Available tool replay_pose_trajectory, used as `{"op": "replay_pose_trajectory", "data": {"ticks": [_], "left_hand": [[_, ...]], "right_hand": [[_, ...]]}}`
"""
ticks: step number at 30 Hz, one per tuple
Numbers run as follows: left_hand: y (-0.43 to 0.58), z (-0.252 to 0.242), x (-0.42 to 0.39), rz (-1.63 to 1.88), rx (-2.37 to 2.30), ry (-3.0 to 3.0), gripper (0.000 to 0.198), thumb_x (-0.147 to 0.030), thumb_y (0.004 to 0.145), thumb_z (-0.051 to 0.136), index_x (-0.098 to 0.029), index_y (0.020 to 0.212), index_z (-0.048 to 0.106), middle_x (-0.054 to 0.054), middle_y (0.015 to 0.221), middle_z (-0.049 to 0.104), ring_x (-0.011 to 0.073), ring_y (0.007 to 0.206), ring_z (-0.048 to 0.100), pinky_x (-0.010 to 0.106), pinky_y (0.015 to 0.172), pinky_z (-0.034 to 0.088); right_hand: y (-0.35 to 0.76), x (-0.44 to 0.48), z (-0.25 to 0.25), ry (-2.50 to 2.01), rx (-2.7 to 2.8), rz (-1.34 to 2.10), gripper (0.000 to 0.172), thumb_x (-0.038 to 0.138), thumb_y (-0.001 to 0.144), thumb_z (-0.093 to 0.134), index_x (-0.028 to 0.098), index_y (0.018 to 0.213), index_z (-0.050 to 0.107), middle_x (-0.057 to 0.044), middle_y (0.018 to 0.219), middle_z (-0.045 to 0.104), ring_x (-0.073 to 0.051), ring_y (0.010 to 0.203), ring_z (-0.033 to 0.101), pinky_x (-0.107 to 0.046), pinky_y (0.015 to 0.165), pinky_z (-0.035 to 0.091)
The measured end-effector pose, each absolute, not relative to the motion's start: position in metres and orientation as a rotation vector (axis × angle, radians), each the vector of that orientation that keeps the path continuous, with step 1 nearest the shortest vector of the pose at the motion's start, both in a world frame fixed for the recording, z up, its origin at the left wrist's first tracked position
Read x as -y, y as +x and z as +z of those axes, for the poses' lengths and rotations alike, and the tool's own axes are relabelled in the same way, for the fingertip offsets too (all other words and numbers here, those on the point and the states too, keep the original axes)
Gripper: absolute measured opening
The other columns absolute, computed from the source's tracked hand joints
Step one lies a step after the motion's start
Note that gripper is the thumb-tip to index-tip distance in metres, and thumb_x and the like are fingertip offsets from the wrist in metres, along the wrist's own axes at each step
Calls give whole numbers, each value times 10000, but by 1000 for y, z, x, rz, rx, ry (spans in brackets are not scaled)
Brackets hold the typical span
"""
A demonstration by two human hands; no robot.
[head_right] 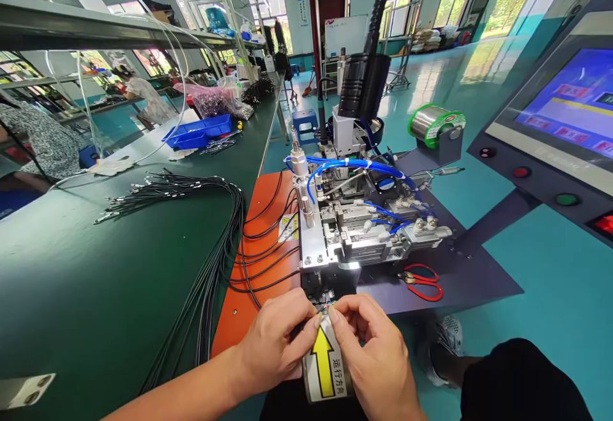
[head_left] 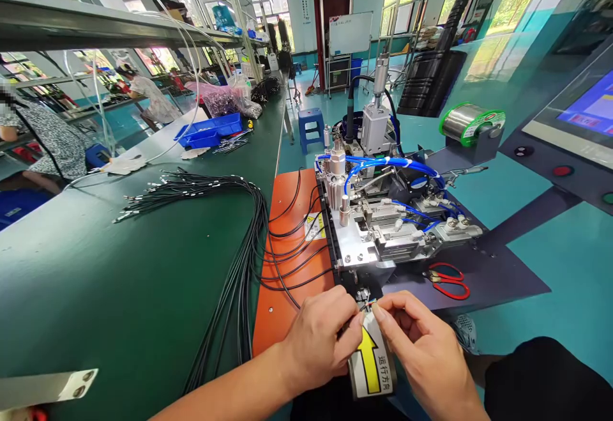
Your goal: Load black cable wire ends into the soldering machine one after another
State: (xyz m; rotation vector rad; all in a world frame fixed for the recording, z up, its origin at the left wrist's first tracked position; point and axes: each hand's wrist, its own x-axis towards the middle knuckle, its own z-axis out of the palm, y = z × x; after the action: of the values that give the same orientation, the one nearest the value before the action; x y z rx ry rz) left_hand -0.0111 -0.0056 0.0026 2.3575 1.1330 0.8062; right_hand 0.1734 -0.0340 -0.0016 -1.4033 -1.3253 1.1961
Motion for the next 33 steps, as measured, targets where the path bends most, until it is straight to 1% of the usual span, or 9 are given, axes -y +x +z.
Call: {"op": "replay_pose_trajectory", "data": {"ticks": [3,7,10,12,15,18,22,27,33], "left_hand": [[-12,2,5,816,-1122,2354,232,-240,967,452,-178,751,507,4,696,508,128,635,477,265,573,318],[-11,2,5,842,-1105,2341,217,-232,963,455,-177,760,508,6,700,509,130,637,475,263,578,326],[-11,3,6,847,-1117,2317,213,-224,966,452,-176,767,511,10,706,511,131,636,471,264,577,328],[-12,5,7,821,-1120,2315,209,-227,973,451,-173,788,529,17,728,526,135,658,486,266,594,342],[-12,8,7,774,-1099,2339,200,-231,983,446,-169,826,555,30,765,545,146,697,502,273,626,362],[-12,9,7,781,-1086,2346,202,-220,987,437,-165,840,564,37,770,545,150,705,498,275,629,364],[-12,8,7,829,-1059,2346,203,-218,987,445,-160,846,579,38,752,541,150,689,489,277,620,359],[-13,7,7,845,-1043,2352,200,-215,983,449,-161,865,601,38,744,540,155,686,487,281,612,355],[-12,6,6,825,-1051,2369,221,-229,989,443,-163,841,593,36,739,536,152,677,484,282,606,360]], "right_hand": [[171,36,-4,-1404,1416,1055,213,408,933,582,217,881,661,-25,802,656,-162,676,636,-226,594,525],[162,41,-10,-1274,1642,666,100,237,946,560,206,911,649,-35,811,628,-159,702,617,-254,657,497],[164,41,-6,-1190,1734,614,106,196,949,535,204,931,640,-41,831,621,-161,734,611,-264,691,484],[172,39,1,-1253,1693,725,110,255,953,548,214,913,643,-42,861,626,-164,762,609,-257,693,481],[190,32,11,-1491,1430,987,208,421,936,586,223,944,653,-25,816,605,-157,714,565,-242,604,438],[199,25,15,-1528,1172,1380,339,523,916,590,213,1043,640,33,655,459,-113,563,382,-237,484,287],[194,24,17,-1321,990,1783,326,484,897,643,185,1028,644,71,615,320,-92,559,205,-242,495,169],[186,25,21,-1243,944,1843,268,422,874,691,156,897,672,52,662,388,-89,595,208,-247,517,171],[184,24,21,-1250,991,1792,288,435,881,680,149,858,667,47,670,431,-84,597,266,-224,524,229]]}}
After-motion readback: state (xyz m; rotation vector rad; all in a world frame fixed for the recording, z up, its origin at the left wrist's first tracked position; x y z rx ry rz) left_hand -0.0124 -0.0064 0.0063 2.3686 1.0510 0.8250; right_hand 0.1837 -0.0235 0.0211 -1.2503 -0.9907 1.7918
